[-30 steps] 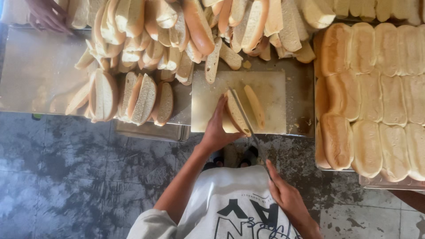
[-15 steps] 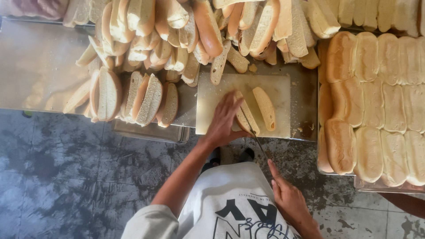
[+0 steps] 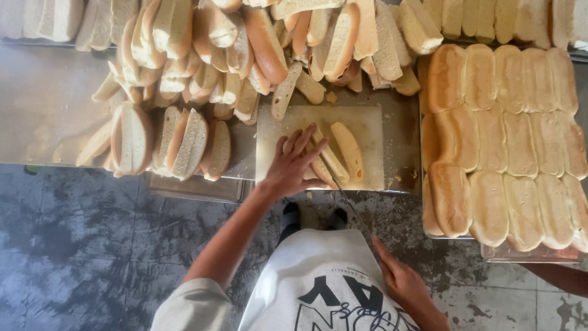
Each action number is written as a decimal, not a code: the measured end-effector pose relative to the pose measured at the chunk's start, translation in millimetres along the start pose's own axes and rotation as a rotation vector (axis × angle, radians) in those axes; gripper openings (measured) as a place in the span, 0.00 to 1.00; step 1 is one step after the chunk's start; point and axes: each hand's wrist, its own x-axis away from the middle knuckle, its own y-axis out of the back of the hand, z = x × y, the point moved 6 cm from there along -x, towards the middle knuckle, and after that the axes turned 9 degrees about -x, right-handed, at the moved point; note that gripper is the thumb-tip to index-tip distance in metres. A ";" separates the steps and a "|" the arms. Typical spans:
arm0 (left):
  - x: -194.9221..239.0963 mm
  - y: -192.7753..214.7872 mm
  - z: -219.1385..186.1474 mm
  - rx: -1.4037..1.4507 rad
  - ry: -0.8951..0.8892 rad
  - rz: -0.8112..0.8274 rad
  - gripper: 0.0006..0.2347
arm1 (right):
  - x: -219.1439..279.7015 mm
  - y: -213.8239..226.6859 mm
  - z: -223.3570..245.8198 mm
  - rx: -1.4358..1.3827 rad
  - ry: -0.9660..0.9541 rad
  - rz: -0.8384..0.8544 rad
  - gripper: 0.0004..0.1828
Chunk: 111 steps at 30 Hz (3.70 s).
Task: The person slices multiple loaves of bread in half lengthwise using a long serrated knife on a cutting board. Sliced halves are placed into a metal tray, while whole loaves are arranged on a separate tray to the right.
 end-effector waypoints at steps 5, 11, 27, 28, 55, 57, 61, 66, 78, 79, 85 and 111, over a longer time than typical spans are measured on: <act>-37.0 20.6 -6.7 -0.475 -0.262 0.100 0.28 | 37.3 27.2 -70.5 -0.040 0.202 -0.236 0.32; -103.3 13.2 -47.2 0.098 -0.178 0.307 0.30 | 2.5 57.3 -53.4 -0.300 0.256 -0.553 0.34; -142.3 -31.2 -53.2 0.124 0.099 0.015 0.50 | 5.3 57.5 -1.8 -0.365 0.257 -0.768 0.37; -144.3 -35.8 -53.3 0.085 0.082 0.012 0.49 | 6.1 52.8 -0.7 -0.350 0.245 -0.776 0.37; -253.2 31.3 -88.1 0.111 -0.034 -0.127 0.38 | 111.8 79.6 -60.9 -0.254 -0.137 -1.159 0.34; -203.7 14.4 -128.9 0.218 -0.310 0.042 0.32 | 120.7 122.7 -96.2 -0.136 -0.061 -1.186 0.22; -114.3 -7.7 -203.9 0.217 -0.668 0.053 0.52 | 121.1 229.0 -181.9 0.052 -0.178 -1.084 0.29; -111.2 -37.3 -241.7 0.111 -0.555 0.048 0.56 | 64.2 343.4 -188.0 0.277 0.032 -0.792 0.50; -141.8 -5.3 -231.6 0.514 -0.279 -0.053 0.38 | -42.3 402.8 -199.1 -0.046 0.642 0.071 0.62; -149.4 -7.4 -225.8 0.640 -0.199 -0.016 0.37 | -52.9 409.1 -214.4 -0.290 0.589 0.078 0.55; -192.6 -7.9 -226.9 1.221 0.554 0.108 0.29 | -121.6 398.2 -223.2 -1.069 0.175 -0.338 0.42; 112.6 -28.6 46.8 1.724 0.816 -0.361 0.32 | -105.1 106.7 103.6 -0.573 0.173 -0.380 0.29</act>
